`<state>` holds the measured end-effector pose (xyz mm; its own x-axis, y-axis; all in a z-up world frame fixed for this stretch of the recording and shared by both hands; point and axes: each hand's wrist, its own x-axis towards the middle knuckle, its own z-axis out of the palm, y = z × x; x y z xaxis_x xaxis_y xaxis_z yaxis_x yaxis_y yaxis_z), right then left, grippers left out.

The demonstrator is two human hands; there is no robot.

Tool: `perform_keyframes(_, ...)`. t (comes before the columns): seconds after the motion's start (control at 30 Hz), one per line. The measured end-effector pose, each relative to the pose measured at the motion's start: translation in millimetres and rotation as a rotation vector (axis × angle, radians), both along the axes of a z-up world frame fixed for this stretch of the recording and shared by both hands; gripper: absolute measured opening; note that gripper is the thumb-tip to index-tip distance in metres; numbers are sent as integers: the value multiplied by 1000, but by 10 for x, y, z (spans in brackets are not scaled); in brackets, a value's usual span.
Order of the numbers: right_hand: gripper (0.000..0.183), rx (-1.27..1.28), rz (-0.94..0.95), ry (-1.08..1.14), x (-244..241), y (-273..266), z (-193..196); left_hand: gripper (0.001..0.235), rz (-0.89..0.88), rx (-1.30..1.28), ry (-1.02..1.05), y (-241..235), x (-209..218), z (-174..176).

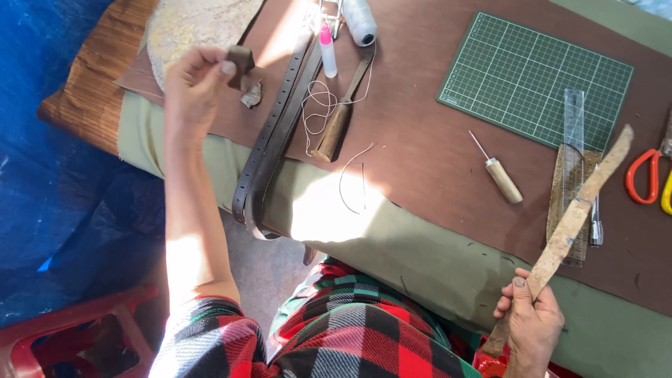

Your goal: Measuring and cutting strips of leather using scissors and a ruler on a cutting mat.

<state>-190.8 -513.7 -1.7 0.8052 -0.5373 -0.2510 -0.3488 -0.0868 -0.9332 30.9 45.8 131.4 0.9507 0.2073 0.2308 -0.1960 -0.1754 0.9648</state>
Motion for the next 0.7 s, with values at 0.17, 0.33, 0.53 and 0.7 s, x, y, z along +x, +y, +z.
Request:
perform_keyframes(0.17,21,7,-5,8,34,-9,-12,25,-115,-166,-223,-439,-239,726)
perform_keyframes(0.33,20,9,-20,21,36,46,81,9,-397,-547,-196,-1065,-409,1218)
perform_keyframes(0.53,20,4,-15,68,38,38,128,17,-666,-828,-38,-1899,-148,1254)
perform_keyframes(0.7,25,-252,39,226,319,-91,625,18,-752,-882,-11,-2588,260,1167)
